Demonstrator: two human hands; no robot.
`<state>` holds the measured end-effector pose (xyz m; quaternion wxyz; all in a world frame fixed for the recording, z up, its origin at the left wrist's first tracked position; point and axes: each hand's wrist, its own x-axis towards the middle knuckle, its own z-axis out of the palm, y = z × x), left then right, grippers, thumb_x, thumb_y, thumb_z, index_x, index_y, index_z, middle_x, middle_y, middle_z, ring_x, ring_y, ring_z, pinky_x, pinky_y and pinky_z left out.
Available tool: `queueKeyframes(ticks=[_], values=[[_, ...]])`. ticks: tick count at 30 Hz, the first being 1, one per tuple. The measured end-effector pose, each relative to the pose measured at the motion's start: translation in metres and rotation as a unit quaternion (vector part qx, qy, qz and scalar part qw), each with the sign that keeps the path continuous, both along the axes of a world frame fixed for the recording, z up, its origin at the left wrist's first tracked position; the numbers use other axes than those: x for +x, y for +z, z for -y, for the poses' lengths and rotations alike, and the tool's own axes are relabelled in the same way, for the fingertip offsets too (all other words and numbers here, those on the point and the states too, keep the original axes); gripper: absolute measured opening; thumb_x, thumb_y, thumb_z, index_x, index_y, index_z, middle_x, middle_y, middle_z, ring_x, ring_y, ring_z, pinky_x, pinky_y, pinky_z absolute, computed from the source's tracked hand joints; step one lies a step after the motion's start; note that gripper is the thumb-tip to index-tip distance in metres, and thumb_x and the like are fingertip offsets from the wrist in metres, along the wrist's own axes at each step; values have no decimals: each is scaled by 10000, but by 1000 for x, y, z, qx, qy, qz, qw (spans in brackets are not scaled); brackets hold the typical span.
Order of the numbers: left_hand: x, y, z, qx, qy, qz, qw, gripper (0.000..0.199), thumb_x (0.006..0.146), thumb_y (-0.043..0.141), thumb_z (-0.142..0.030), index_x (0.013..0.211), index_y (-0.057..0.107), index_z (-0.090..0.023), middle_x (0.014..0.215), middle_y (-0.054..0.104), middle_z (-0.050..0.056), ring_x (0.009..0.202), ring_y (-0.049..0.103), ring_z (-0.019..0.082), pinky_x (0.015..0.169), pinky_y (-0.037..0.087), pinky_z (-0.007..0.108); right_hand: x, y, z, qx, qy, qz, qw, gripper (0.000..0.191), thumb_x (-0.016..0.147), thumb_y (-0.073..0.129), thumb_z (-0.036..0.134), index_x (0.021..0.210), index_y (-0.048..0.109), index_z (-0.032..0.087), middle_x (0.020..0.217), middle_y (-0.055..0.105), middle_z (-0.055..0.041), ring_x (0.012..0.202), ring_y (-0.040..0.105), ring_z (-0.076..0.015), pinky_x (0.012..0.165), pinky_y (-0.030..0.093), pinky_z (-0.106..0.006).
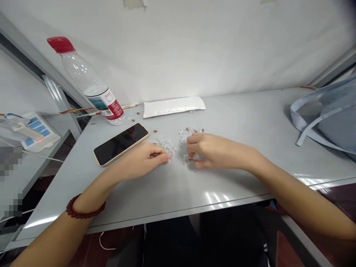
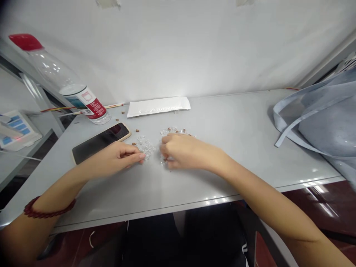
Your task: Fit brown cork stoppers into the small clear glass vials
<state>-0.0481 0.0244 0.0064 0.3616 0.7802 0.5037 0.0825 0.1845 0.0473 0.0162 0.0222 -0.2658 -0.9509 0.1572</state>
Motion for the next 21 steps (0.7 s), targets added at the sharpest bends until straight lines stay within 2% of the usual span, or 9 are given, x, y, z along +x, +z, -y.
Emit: queueKeyframes(ticks=[2,4,7,10,14,17,21], values=[[5,1,3,-8,-15,20,1000,406,909,425,-438,599,487,-183,506,390,-51,438,330,79,410,274,211,-6,-4,2,42,18,-79,996,67,835,567,162,818,629,150,810,545,-53,764,493,-178,677,387,-309],[10,1,7,-9,-32,44,998,412,928,392,-431,610,475,-183,516,433,-49,444,357,79,427,304,208,-13,-10,5,95,28,-140,985,137,894,506,197,842,616,135,834,558,-70,781,479,-181,721,387,-323],[13,1,10,5,-35,70,997,425,950,346,-404,609,464,-179,524,450,-46,467,386,80,463,331,205,-18,-15,7,136,38,-173,975,177,916,471,199,827,606,128,823,563,-80,766,464,-180,721,379,-324],[10,5,10,10,-9,60,998,431,943,348,-375,571,432,-174,511,424,-44,470,374,79,468,320,211,-13,-14,0,119,32,-172,977,117,880,531,175,820,616,121,812,562,-74,752,474,-174,693,372,-312],[-3,10,4,34,61,11,997,397,889,423,-341,533,357,-179,508,348,-44,469,321,81,442,262,227,-1,-16,-18,108,-33,-121,986,94,847,574,148,791,645,121,761,551,-60,725,470,-172,676,363,-310],[-10,6,-3,20,49,-61,997,426,858,463,-367,508,305,-184,493,270,-47,450,257,82,425,200,249,6,-17,-26,59,-48,-73,994,111,852,561,162,827,666,135,762,557,-59,747,489,-178,674,370,-305],[-11,0,-7,23,29,-90,995,479,855,471,-438,493,284,-184,491,248,-47,450,235,84,429,194,256,16,-5,-26,-26,-66,-75,995,151,850,555,196,943,672,176,953,606,-69,792,540,-162,669,396,-284]])
